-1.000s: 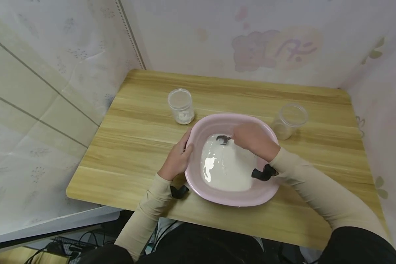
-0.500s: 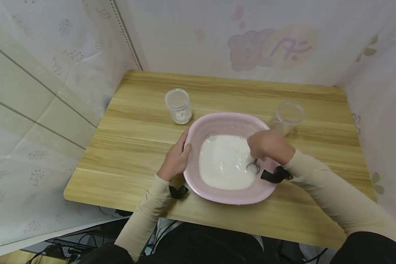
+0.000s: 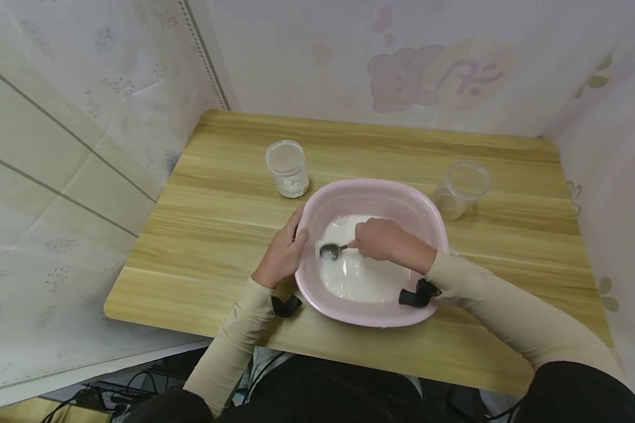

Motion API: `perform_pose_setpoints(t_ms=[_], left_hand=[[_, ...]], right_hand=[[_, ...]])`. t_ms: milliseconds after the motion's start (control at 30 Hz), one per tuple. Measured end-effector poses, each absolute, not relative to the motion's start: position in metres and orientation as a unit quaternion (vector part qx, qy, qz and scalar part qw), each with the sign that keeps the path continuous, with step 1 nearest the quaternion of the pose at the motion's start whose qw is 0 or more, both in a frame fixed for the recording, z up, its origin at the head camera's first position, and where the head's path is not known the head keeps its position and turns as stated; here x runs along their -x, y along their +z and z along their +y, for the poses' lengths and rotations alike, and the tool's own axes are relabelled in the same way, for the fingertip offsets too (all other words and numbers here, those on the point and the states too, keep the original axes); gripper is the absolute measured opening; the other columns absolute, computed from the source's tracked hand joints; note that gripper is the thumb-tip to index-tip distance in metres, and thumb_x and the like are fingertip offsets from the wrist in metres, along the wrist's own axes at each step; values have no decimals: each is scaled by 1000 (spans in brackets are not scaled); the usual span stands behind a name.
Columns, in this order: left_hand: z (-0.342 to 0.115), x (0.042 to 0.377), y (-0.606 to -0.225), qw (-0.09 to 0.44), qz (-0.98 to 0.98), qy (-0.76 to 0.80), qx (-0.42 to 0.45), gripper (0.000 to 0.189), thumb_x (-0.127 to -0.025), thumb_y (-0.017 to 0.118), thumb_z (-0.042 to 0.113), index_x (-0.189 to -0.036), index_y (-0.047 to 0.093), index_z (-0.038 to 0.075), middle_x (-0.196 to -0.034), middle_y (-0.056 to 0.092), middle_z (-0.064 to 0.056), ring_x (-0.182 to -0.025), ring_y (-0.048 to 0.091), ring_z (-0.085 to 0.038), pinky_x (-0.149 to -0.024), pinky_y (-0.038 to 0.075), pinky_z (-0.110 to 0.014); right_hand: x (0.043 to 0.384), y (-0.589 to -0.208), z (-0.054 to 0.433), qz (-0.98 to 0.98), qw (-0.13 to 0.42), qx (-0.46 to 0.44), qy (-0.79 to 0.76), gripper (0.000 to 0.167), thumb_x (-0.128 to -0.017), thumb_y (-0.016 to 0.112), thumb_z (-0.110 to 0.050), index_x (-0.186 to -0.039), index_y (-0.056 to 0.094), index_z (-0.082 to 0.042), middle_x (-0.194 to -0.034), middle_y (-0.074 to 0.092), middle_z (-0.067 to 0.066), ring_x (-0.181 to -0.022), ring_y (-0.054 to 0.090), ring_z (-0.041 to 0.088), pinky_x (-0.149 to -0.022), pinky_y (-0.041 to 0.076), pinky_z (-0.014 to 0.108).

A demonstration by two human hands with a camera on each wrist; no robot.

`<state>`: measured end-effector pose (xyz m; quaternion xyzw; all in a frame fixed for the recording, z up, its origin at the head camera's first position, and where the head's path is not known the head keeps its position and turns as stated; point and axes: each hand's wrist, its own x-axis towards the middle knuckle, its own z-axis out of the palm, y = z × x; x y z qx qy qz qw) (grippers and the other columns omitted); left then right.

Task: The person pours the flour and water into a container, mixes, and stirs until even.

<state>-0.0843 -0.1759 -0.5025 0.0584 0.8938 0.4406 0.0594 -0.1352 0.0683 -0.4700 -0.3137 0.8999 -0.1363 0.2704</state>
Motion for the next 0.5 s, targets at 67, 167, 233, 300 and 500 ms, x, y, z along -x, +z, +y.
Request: perform_pose_setpoints(t_ms=[67, 167, 233, 300, 500], left_hand=[[-176, 85, -503, 58, 894, 440, -59, 63, -107, 38, 31, -168, 25, 18, -153, 55, -22, -117, 68, -41, -104, 52, -55], [-177, 86, -504, 59, 894, 441, -60, 63, -107, 38, 31, -168, 25, 20, -154, 55, -20, -115, 68, -40, -104, 52, -54], [-177, 86, -505, 61, 893, 443, -61, 63, -107, 37, 32, -168, 24, 21, -154, 55, -19, -112, 70, -38, -102, 54, -53], [-177, 86, -506, 62, 890, 447, -60, 63, -107, 36, 32, -168, 24, 21, -154, 55, -19, -108, 71, -37, -100, 55, -52], [-176, 86, -506, 65, 885, 457, -58, 63, -108, 36, 33, -168, 23, 21, -154, 55, -19, -105, 72, -36, -96, 57, -51]], right_hand=[[144, -472, 67, 914, 220, 322, -112, 44, -107, 56, -26, -64, 54, -15, -60, 41, -4, -55, 37, 12, -53, 31, 24], [154, -471, 72, 925, 191, 314, -93, 50, -107, 55, -23, -58, 43, -18, -55, 31, -6, -51, 31, 11, -52, 26, 23], [158, -466, 78, 928, 199, 305, -75, 52, -107, 53, -22, -57, 39, -19, -54, 28, -6, -50, 29, 10, -53, 25, 24], [161, -458, 85, 935, 214, 276, -61, 50, -107, 51, -23, -59, 41, -19, -55, 31, -5, -52, 31, 12, -55, 27, 25], [155, -431, 114, 955, 204, 218, 5, 31, -94, 47, -9, -63, 43, -14, -63, 39, 0, -61, 36, 17, -56, 30, 29]])
